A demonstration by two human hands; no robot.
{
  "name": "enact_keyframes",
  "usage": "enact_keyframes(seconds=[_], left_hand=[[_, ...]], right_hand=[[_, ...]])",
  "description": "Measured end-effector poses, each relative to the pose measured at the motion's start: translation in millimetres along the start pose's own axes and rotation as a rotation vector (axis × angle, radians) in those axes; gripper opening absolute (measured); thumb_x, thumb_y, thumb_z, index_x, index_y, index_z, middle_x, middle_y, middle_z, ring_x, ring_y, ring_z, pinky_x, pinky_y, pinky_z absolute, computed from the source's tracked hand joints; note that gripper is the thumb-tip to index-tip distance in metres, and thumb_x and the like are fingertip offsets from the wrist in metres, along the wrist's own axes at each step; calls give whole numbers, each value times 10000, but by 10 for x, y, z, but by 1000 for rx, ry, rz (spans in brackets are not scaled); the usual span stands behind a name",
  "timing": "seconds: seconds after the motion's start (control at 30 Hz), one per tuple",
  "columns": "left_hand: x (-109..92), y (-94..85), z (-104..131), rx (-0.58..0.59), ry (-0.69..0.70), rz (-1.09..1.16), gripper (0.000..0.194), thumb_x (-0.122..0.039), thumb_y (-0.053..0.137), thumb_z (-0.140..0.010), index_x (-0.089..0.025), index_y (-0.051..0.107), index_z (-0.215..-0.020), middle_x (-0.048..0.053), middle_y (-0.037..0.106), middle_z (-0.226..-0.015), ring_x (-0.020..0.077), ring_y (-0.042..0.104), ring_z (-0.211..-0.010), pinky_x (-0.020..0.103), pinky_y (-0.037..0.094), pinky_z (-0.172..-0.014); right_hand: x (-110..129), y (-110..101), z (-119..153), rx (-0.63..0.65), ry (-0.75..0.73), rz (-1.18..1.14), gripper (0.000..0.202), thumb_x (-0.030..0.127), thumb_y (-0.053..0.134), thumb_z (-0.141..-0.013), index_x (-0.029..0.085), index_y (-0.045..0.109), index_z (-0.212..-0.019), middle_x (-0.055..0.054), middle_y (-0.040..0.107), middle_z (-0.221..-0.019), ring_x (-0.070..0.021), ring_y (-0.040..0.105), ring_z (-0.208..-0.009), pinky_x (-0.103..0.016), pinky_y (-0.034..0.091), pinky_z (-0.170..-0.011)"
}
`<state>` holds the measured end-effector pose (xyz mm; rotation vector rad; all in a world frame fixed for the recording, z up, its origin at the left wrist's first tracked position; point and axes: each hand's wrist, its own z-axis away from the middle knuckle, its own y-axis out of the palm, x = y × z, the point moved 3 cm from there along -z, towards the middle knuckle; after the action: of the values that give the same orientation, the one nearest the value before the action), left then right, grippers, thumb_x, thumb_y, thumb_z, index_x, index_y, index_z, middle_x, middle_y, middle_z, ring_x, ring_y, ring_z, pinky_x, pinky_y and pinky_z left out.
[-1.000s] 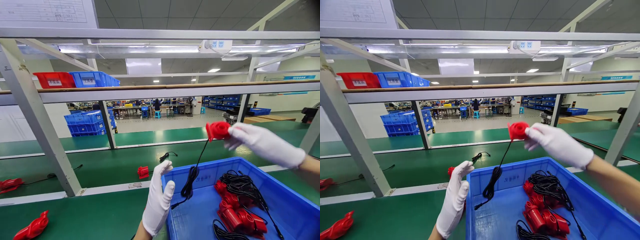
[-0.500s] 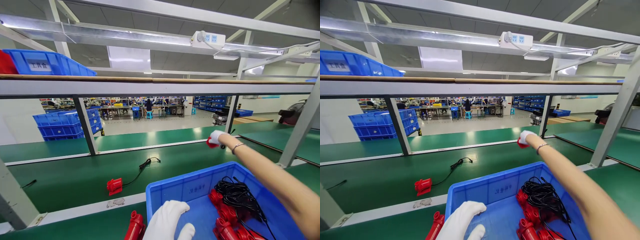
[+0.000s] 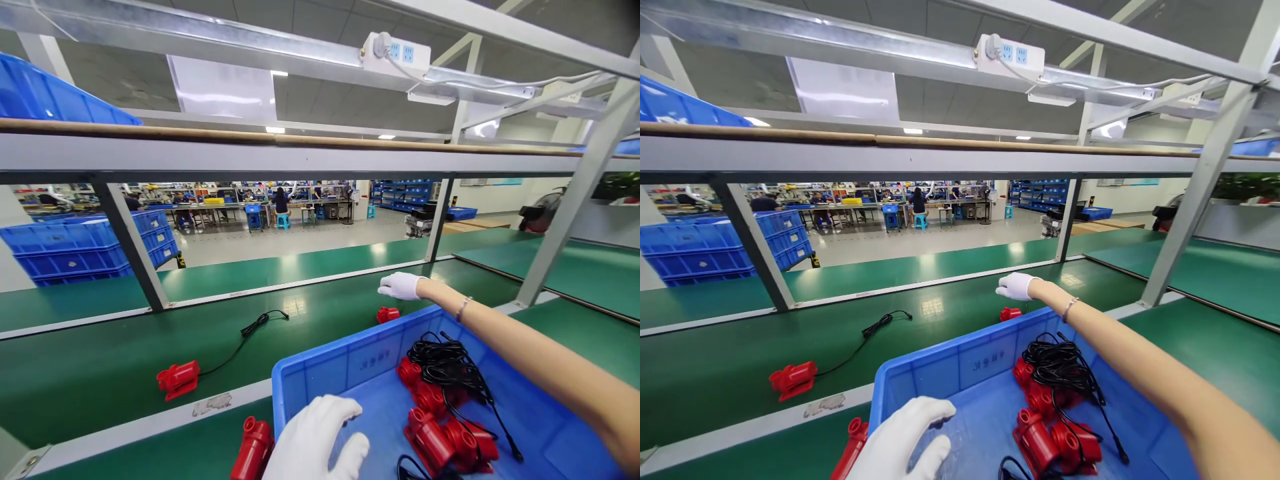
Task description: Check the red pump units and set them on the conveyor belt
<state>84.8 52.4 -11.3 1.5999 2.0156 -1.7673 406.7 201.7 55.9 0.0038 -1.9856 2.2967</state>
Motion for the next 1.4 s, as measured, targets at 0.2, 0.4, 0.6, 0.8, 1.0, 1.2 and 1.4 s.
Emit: enact_keyframes(seconds=[0.2,0.4,0.6,0.8,1.0,1.2,1.4], left_hand=[[-125,-107,-14,98,13,15,262,-397,481,-949,-278,641,-1119,38,696,-1147,235,646,-1060,356,508,-948],[-187,-149,26,44,26,137,239,-365,501,-941,-280,672,-1084,27,707,-1101,226,643,-1038,361,488,-955],[-128,-144,63,-140,-115,450,428,-441,557,-915,-220,566,-1282,121,606,-1315,280,574,-1194,462,407,-1060],[-387,-151,154,-47,-138,1067,555,-563,469,-949,-186,482,-1357,134,575,-1346,250,555,-1226,415,388,-1079],[-397,-14,97,31,-276,1698,727,-782,428,-835,-123,663,-1032,58,653,-692,193,630,-627,290,489,-584],[-374,-26,81,42,-181,1819,744,-752,364,-878,-90,645,-1068,11,562,-648,109,470,-398,225,317,-334],[-395,-83,145,24,-44,1732,788,-730,262,-917,-57,629,-1101,27,555,-663,104,484,-453,222,373,-427]], right_hand=[[364,625,1139,90,-147,114,407,533,561,-919,152,684,-996,-58,703,-932,-200,658,-928,-425,494,-904],[656,1254,1671,146,-133,136,247,333,643,-886,121,660,-1012,-55,696,-878,-179,666,-805,-358,524,-772],[990,444,1894,-147,-267,-71,184,292,456,-958,181,590,-1019,-67,696,-939,-214,663,-864,-318,477,-755],[1538,-96,2244,-304,-423,-405,268,423,372,-1003,207,530,-1018,-11,674,-858,-150,625,-764,-263,473,-695],[1673,278,2258,-287,-382,-730,352,527,482,-944,228,552,-1118,0,693,-876,-155,640,-782,-268,508,-718],[1543,461,2316,-230,-343,-864,383,567,412,-972,294,549,-1202,13,668,-945,-125,610,-753,-236,493,-713],[1585,497,2403,-192,-426,-909,384,567,349,-995,259,575,-957,26,577,-800,-108,548,-719,-212,447,-696]])
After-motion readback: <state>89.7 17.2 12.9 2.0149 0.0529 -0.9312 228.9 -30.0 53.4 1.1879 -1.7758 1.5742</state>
